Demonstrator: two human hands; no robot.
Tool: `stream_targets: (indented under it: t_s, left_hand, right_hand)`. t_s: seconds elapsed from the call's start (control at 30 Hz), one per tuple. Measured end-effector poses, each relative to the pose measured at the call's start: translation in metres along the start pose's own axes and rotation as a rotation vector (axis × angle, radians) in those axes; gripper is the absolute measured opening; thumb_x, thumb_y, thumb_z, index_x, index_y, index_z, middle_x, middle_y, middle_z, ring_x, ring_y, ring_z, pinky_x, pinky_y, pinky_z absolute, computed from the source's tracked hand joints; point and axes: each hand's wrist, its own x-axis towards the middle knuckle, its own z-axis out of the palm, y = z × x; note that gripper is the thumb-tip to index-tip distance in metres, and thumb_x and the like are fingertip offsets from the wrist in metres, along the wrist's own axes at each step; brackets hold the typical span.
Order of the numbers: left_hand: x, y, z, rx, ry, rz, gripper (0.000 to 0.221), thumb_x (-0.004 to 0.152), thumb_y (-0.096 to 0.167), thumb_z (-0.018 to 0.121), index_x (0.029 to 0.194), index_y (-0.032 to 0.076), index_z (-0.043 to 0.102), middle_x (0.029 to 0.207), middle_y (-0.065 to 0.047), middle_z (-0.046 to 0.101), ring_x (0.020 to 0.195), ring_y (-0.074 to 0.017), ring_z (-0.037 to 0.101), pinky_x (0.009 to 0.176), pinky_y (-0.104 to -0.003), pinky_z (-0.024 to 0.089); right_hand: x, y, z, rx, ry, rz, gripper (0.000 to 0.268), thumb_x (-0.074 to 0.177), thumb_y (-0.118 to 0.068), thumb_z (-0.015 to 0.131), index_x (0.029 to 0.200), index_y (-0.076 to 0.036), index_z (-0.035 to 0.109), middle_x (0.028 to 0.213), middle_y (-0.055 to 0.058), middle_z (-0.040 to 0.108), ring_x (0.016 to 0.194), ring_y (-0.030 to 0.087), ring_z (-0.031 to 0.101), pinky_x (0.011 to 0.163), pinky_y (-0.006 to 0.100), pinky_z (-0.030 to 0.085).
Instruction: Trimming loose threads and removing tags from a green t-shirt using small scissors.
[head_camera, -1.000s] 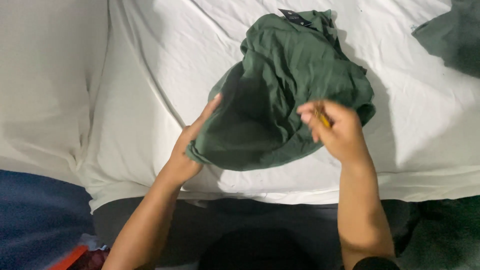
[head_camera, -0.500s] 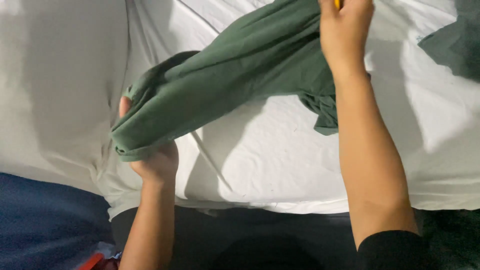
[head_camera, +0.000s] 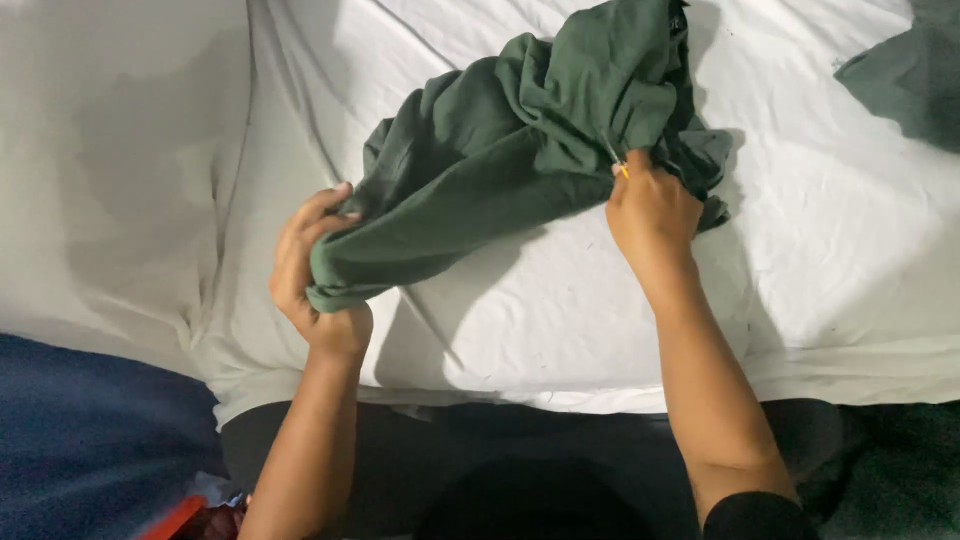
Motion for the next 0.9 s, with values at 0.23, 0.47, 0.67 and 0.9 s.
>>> stream_targets:
  t_s: [0.23, 0.47, 0.67, 0.9]
  left_hand:
    - [-0.005, -0.011, 0.006, -0.245, 0.124, -0.078, 0.048, 0.108, 0.043, 0.048, 0.100, -0.003, 0.055, 0.103, -0.026, 0.063, 0.100, -0.0351, 0.066, 0.093, -0.042, 0.049]
    - [-0.003, 0.009, 0.004, -0.242, -0.004, -0.058, 0.057, 0.103, 0.053, 0.050, 0.095, -0.004, 0.050, 0.099, -0.030, 0.065, 0.097, -0.0394, 0.069, 0.089, -0.043, 0.050]
    - [-0.003, 0.001, 0.000, -0.181, 0.019, -0.013, 0.047, 0.103, 0.043, 0.058, 0.097, -0.004, 0.056, 0.092, -0.023, 0.063, 0.085, -0.0349, 0.066, 0.082, -0.041, 0.051]
    - [-0.027, -0.010, 0.003, 0.218, -0.557, 0.244, 0.028, 0.090, 0.022, 0.055, 0.112, 0.008, 0.067, 0.081, -0.007, 0.064, 0.069, -0.0278, 0.063, 0.066, -0.041, 0.051]
  right_hand:
    - [-0.021, 0.002, 0.027, 0.468, 0.589, -0.387, 0.010, 0.102, -0.017, 0.074, 0.099, -0.012, 0.066, 0.096, 0.005, 0.059, 0.092, 0.031, 0.069, 0.079, 0.038, 0.056]
    - [-0.033, -0.031, 0.036, 0.285, 0.196, -0.540, 0.033, 0.083, -0.017, 0.071, 0.115, -0.020, 0.067, 0.128, -0.002, 0.061, 0.089, 0.031, 0.074, 0.074, 0.050, 0.061]
    - [-0.010, 0.039, 0.011, 0.673, 0.057, -0.522, 0.028, 0.087, -0.003, 0.069, 0.112, -0.012, 0.065, 0.081, 0.010, 0.071, 0.075, 0.033, 0.071, 0.067, 0.040, 0.055]
    - [-0.025, 0.108, -0.042, 0.394, 0.198, -0.368, 0.013, 0.099, -0.003, 0.073, 0.110, 0.002, 0.070, 0.109, 0.013, 0.072, 0.101, 0.029, 0.067, 0.089, 0.038, 0.050]
